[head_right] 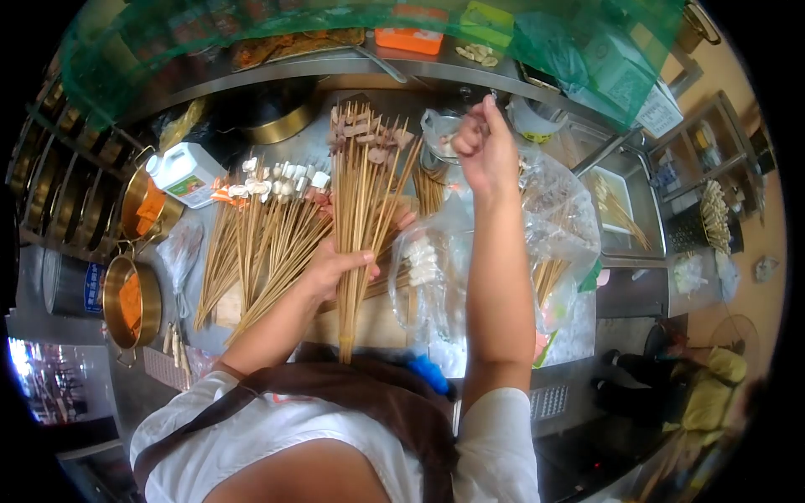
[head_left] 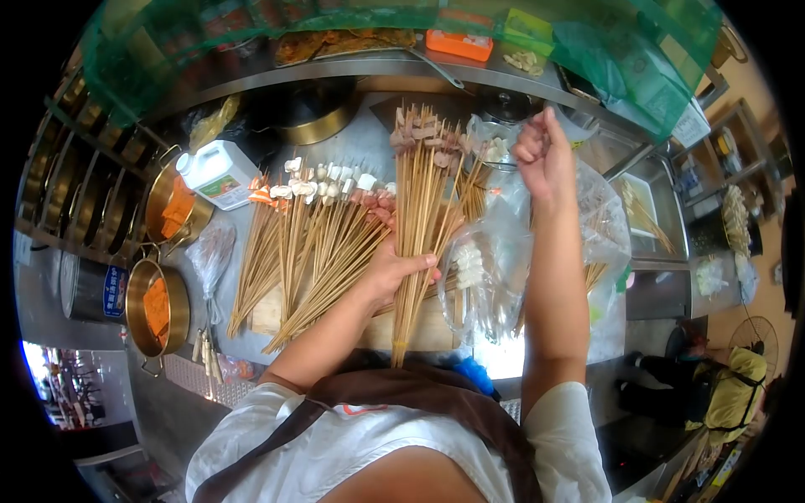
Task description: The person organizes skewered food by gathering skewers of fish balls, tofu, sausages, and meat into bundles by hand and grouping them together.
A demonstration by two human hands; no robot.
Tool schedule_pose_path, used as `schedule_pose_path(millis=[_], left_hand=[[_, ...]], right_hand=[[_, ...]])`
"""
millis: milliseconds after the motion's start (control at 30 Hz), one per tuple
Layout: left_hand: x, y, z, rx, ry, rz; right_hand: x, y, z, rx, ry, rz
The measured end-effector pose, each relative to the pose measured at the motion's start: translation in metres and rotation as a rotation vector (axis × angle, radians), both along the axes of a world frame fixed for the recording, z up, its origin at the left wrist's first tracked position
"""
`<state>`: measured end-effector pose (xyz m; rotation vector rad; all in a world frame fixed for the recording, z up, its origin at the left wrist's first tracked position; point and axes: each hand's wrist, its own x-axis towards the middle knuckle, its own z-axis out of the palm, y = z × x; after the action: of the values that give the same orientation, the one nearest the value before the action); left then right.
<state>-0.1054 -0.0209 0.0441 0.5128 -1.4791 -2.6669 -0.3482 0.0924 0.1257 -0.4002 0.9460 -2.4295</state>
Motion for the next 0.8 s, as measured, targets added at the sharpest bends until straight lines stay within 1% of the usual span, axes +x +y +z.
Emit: schedule_pose_path(millis=[67, 100, 133, 167, 200, 333, 400, 433, 467, 533, 667, 700, 767, 800], left_hand=[[-0.003, -0.002, -0.001, 0.013, -0.038, 0.018], [-0.005, -0.003, -0.003, 0.01, -0.036, 0.018], [-0.006, -0.003, -0.004, 0.007, -0.034, 0.019], [-0.007, -0.003, -0.004, 0.002, -0.051, 0.028], [-0.009, -0.003, -0.006, 0.003, -0.054, 0.028], [-0.017, -0.004, -0.008, -0.034, -0.141, 0.047], [-0.023, -0.003, -0.009, -0.049, -0.153, 0.048], [-0.026, -0.004, -0.012, -0.076, -0.171, 0.058], [-0.028, -0.004, -0.014, -0.104, -0.189, 0.066], [-0.033, -0.002, -0.016, -0.122, -0.144, 0.064], [-0.038, -0.004, -0.015, -0.147, -0.206, 0.052], [-0.039, -0.006, -0.016, -0.168, -0.195, 0.04], [-0.037, -0.005, -0.019, -0.19, -0.185, 0.03], [-0.037, -0.005, -0.021, -0.188, -0.184, 0.034]], right_hand=[[0.008, -0.005, -0.01, 0.019, -0.325, 0.015], [0.01, -0.007, -0.023, 0.05, -0.312, 0.073], [0.009, -0.011, -0.04, 0.051, -0.313, 0.072], [0.009, -0.017, -0.057, 0.111, -0.282, 0.121], [0.013, -0.022, -0.061, 0.17, -0.251, 0.171], [0.02, -0.036, -0.057, 0.242, -0.284, 0.217], [0.015, -0.039, -0.05, 0.274, -0.278, 0.404], [0.01, -0.04, -0.052, 0.267, -0.234, 0.453], [0.004, -0.041, -0.055, 0.266, -0.23, 0.441], [-0.008, -0.043, -0.064, 0.545, -0.007, 0.427], [-0.032, -0.037, -0.071, 0.633, 0.082, 0.359], [-0.046, -0.034, -0.078, 0.637, 0.082, 0.361], [-0.088, -0.028, -0.097, 0.364, 0.005, 0.166], [-0.102, -0.028, -0.098, 0.365, 0.006, 0.169]])
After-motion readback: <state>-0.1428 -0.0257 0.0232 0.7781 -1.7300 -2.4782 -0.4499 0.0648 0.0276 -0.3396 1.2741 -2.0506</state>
